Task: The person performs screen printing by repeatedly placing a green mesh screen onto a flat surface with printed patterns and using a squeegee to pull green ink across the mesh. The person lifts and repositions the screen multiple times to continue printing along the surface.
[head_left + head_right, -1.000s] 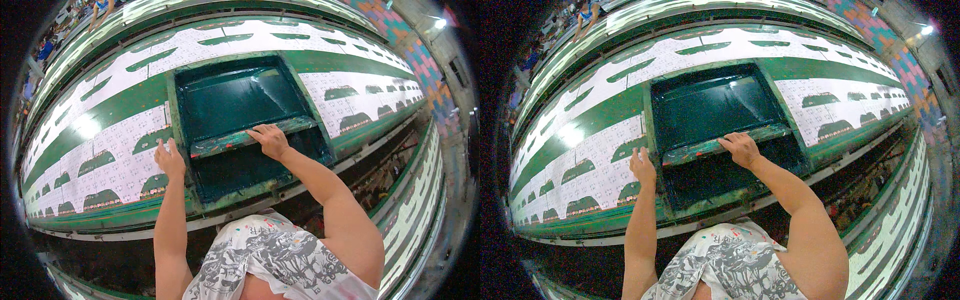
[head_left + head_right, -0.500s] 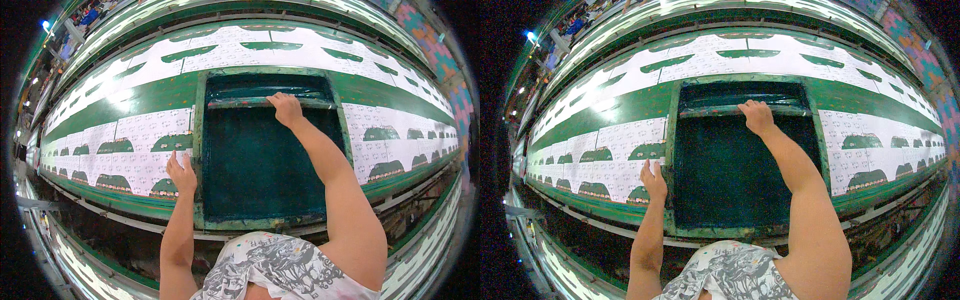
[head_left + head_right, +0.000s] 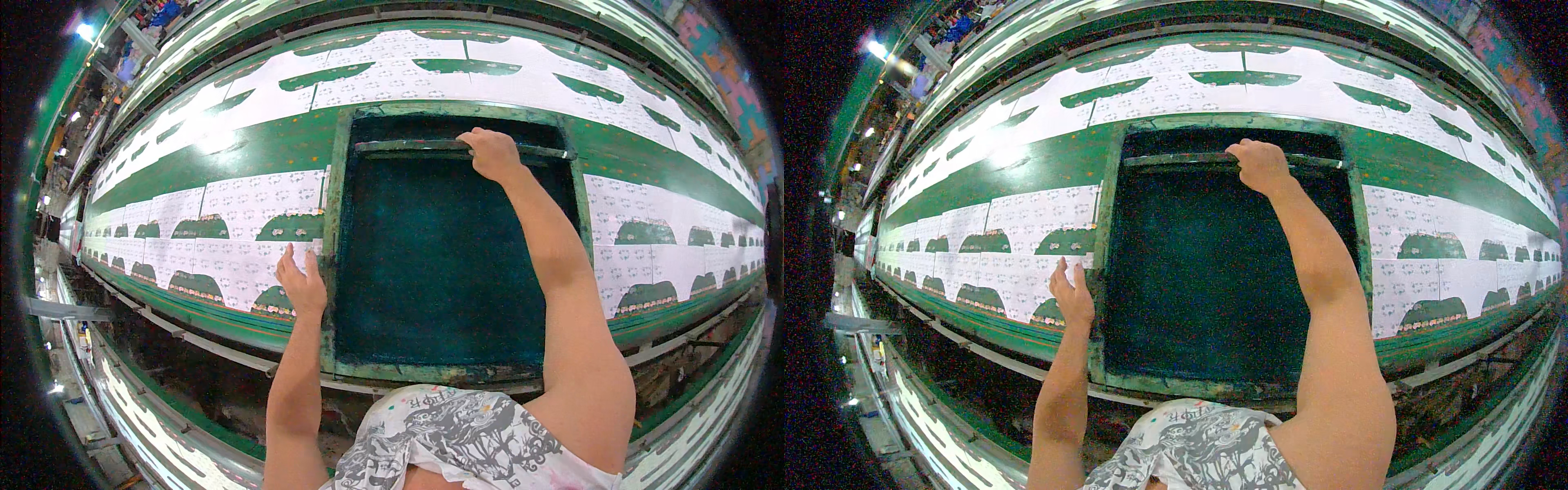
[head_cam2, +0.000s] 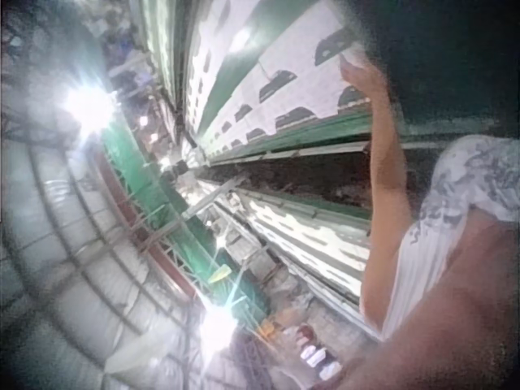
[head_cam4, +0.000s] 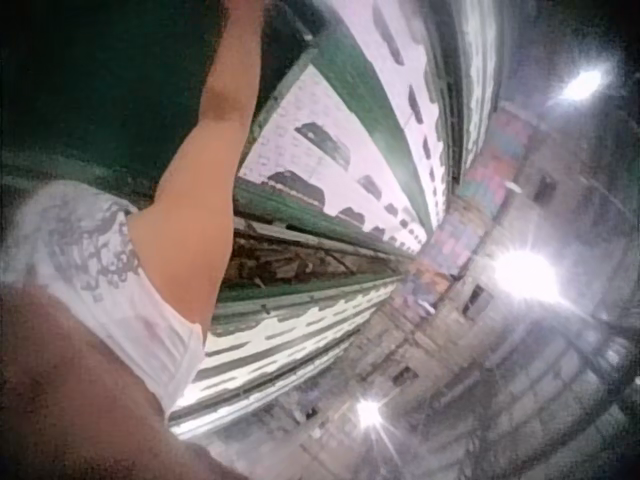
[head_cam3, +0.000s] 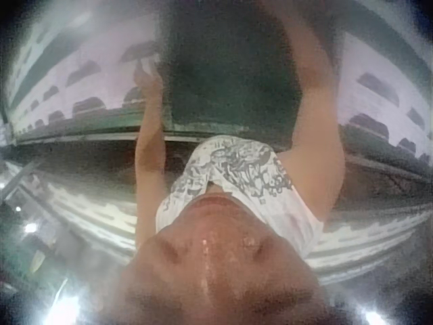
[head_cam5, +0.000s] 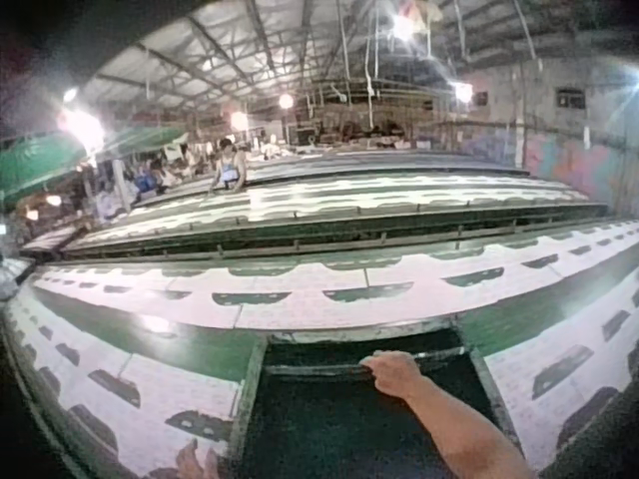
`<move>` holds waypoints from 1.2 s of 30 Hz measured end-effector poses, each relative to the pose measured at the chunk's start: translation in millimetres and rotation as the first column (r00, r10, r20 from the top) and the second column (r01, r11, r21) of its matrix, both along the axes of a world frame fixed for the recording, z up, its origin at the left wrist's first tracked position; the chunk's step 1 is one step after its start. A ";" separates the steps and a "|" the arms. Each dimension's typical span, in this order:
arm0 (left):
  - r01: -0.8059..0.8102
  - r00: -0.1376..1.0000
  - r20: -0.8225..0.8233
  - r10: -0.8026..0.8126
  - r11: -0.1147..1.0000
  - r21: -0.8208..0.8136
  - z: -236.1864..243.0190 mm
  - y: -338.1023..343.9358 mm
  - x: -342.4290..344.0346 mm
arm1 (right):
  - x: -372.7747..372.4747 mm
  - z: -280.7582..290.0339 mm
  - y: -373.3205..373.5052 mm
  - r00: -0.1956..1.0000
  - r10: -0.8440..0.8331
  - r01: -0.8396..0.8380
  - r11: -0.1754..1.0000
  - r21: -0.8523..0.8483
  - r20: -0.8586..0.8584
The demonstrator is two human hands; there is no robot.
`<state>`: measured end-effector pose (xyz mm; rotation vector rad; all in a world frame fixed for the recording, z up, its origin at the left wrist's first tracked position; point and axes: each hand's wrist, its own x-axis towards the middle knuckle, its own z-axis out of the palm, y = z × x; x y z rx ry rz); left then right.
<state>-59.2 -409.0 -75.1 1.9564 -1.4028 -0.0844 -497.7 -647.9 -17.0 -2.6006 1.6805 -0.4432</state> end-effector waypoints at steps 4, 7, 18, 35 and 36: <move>0.006 1.000 0.026 -0.006 1.000 0.007 -1.4 -2.2 2.2 | -8.1 7.8 1.0 0.998 0.052 -0.050 0.998 0.040 -0.041; -0.001 1.000 -0.008 0.001 1.000 0.006 -3.3 -1.5 2.5 | -9.8 13.7 13.3 0.996 0.075 -0.070 0.993 0.092 -0.049; 0.051 0.999 0.009 -0.051 0.999 0.011 -4.6 -12.1 8.6 | 12.4 9.9 159.3 0.993 0.092 -0.081 0.988 0.132 -0.078; 0.010 1.000 0.014 -0.012 0.993 0.119 -10.0 -24.9 8.5 | 52.0 -7.0 420.1 0.998 0.051 -0.051 0.999 0.005 -0.035; 0.006 1.000 0.014 -0.008 0.992 0.127 -9.1 -24.4 7.8 | 53.1 -6.0 424.3 0.994 0.057 -0.054 0.998 0.036 -0.089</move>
